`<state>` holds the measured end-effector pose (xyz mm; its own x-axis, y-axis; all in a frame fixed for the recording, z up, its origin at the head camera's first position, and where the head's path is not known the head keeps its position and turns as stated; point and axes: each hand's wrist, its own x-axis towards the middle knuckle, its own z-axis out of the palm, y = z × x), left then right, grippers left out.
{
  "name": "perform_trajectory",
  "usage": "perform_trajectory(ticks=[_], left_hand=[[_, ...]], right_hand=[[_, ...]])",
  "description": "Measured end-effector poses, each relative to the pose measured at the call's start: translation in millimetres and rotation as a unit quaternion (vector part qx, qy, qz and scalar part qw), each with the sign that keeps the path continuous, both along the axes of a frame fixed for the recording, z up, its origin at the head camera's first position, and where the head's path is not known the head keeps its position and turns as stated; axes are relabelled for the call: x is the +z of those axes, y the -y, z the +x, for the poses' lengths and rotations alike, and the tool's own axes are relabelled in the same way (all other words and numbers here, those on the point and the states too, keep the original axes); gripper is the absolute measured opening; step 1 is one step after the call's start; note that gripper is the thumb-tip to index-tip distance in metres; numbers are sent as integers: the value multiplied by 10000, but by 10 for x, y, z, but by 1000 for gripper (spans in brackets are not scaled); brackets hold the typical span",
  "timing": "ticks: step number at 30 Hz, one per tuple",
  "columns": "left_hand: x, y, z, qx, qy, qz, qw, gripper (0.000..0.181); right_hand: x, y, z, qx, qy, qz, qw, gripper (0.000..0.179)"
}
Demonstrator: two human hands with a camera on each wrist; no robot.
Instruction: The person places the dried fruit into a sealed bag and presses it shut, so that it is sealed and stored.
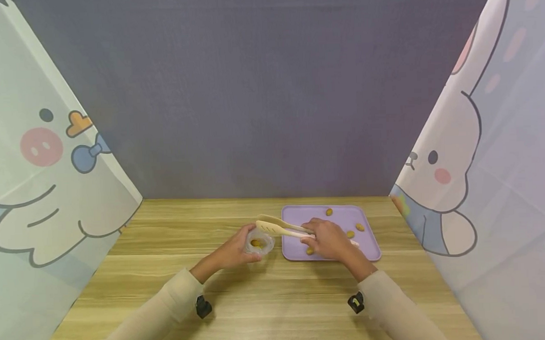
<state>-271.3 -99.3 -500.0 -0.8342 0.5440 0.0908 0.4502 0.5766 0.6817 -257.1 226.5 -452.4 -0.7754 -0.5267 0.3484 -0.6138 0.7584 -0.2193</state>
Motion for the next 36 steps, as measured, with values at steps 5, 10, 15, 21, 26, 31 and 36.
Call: perform_trajectory(ticks=[5, 10, 15, 21, 26, 31, 36], left_hand=[[-9, -5, -3, 23, -41, -9, 10000, 100], [3, -8, 8, 50, -4, -22, 10000, 99], [22, -7, 18, 34, 58, 77, 9999, 98], [16, 13, 28, 61, 83, 67, 9999, 99], [-9, 34, 21, 44, -23, 13, 10000, 99], [1, 43, 21, 57, -49, 7, 10000, 98], [12, 38, 28, 103, -25, 27, 9999, 98]], right_hand=[[33, -71, -29, -128, -41, 57, 9999, 40], [73, -173, -67, -232, -161, 21, 9996, 39], [100, -298, -123, -284, -383, -12, 9989, 34], [67, -492, -215, -427, -485, 37, 9979, 39], [39, -646, -301, -779, -230, 123, 9966, 38], [26, -765, -379, -1097, -103, 145, 9938, 36], [9, -856, -420, -1403, 41, 218, 9899, 39]])
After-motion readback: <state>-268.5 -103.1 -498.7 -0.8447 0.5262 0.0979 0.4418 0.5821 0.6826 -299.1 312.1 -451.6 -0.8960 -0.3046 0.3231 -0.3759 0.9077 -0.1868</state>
